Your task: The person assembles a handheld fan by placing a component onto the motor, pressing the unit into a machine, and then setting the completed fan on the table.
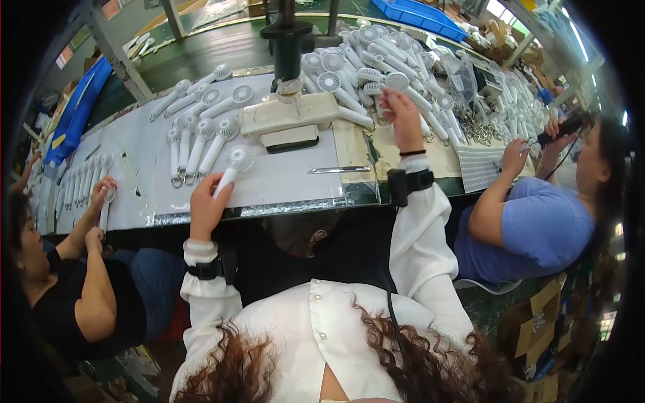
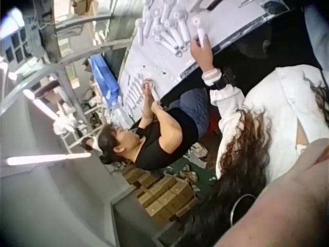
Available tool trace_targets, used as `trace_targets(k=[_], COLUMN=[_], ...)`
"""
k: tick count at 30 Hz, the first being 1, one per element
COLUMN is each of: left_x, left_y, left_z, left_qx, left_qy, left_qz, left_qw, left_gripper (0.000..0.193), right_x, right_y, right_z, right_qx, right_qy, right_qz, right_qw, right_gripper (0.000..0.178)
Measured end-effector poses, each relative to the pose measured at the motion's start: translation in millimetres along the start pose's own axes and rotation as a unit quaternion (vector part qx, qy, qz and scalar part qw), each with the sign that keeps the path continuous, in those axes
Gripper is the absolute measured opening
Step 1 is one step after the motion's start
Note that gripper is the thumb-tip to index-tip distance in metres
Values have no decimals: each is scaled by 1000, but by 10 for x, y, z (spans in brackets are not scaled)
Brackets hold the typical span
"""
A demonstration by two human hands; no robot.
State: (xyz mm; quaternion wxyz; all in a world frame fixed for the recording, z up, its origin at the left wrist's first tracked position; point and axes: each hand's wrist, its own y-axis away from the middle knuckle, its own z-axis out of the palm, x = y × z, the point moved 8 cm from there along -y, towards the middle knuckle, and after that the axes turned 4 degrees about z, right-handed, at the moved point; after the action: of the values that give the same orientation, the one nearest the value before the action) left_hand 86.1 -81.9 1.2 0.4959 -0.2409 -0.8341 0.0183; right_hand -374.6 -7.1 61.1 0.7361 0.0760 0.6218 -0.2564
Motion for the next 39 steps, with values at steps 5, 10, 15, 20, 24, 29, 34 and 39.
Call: trace_targets(k=[5,10,15,20,24,29,34,39], left_x=[45,72,136,216,162,96,419,526], left_y=[-15,-129,-243,-246,-181,-106,-249,-430], left_z=[-147,-97,-12,50,31,153,480,741], left_qx=[101,132,129,95,86,16,-70,-91], left_qy=[-97,-210,-267,-319,-362,296,497,406], left_qz=[-28,30,73,57,115,-125,-90,-33], left_qw=[990,968,952,941,921,947,860,909], left_gripper=[28,25,27,30,30,30,31,29], right_x=[295,341,347,395,468,483,479,522], right_y=[261,383,423,398,392,362,365,372], right_z=[379,455,278,248,250,169,224,200], right_qx=[-49,-112,-82,-59,-59,-37,-44,-42], right_qy=[75,193,211,170,147,154,150,173], right_qz=[16,-16,-21,-14,-5,11,11,10], right_qw=[996,975,974,983,987,987,988,984], right_gripper=[23,21,21,21,21,21,21,21])
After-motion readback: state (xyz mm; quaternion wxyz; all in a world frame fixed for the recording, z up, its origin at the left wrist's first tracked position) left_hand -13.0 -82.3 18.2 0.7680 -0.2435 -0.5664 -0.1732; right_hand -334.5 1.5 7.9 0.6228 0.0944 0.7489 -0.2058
